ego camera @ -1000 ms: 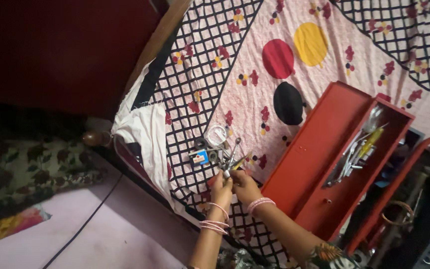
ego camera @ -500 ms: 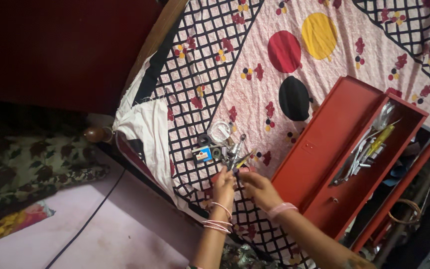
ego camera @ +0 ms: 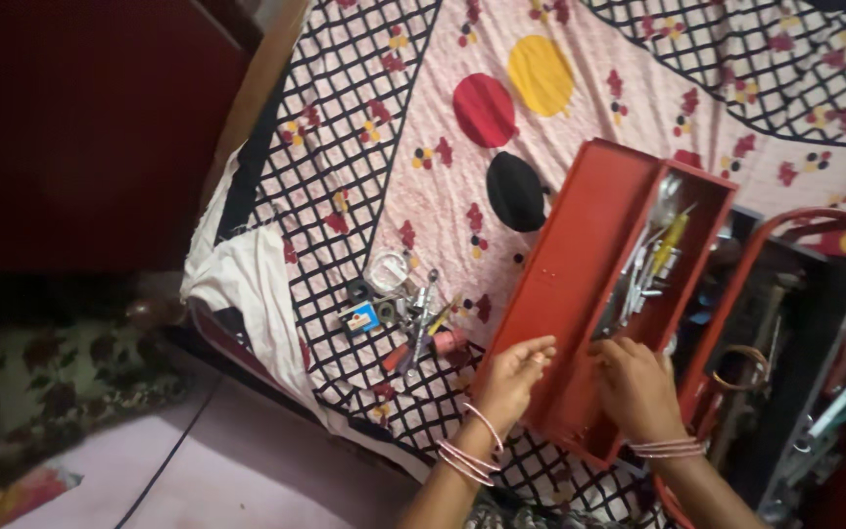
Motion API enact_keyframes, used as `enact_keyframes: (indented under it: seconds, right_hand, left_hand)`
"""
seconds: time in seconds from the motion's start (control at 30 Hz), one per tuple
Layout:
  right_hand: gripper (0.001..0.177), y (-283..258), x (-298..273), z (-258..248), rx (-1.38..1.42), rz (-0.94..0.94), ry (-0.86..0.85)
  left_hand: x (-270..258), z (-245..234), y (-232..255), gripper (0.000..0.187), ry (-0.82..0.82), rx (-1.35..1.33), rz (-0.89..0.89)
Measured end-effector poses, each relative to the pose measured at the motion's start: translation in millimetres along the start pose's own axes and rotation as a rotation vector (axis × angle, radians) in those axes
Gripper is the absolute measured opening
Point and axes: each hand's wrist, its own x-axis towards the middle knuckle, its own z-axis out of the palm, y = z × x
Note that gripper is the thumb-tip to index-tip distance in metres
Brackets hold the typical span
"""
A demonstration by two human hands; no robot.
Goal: The person removes various tools from a red toolbox, including wrenches, pliers, screwdrivers, and a tape measure, and places them on the bed. They then rearrange the tools inside the toolbox compartments.
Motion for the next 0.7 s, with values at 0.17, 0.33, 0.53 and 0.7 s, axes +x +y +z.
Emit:
enact_keyframes:
  seconds: [0.17, 0.33, 0.53, 0.7]
  right_hand:
    - [0.029, 28, 2, 16, -0.271, -0.128, 0.01]
    - [0.024, 50, 3, 39, -0.261, -0.194, -0.039]
    - [0.024, 61, -10, 40, 0.217, 0.017, -0.148]
    - [0.025, 60, -32, 58, 1.184, -0.005, -0.27]
  left_hand:
    - [3, 35, -22, 0.034, -0.06, 0.112, 0.046]
    - [-12, 46, -32, 0.034, -0.06, 0.164, 0.007]
    - [-38, 37, -32, 0.035, -0.008, 0.185, -0.023]
    - [-52, 40, -27, 0.035, 0.052, 0.18, 0.01]
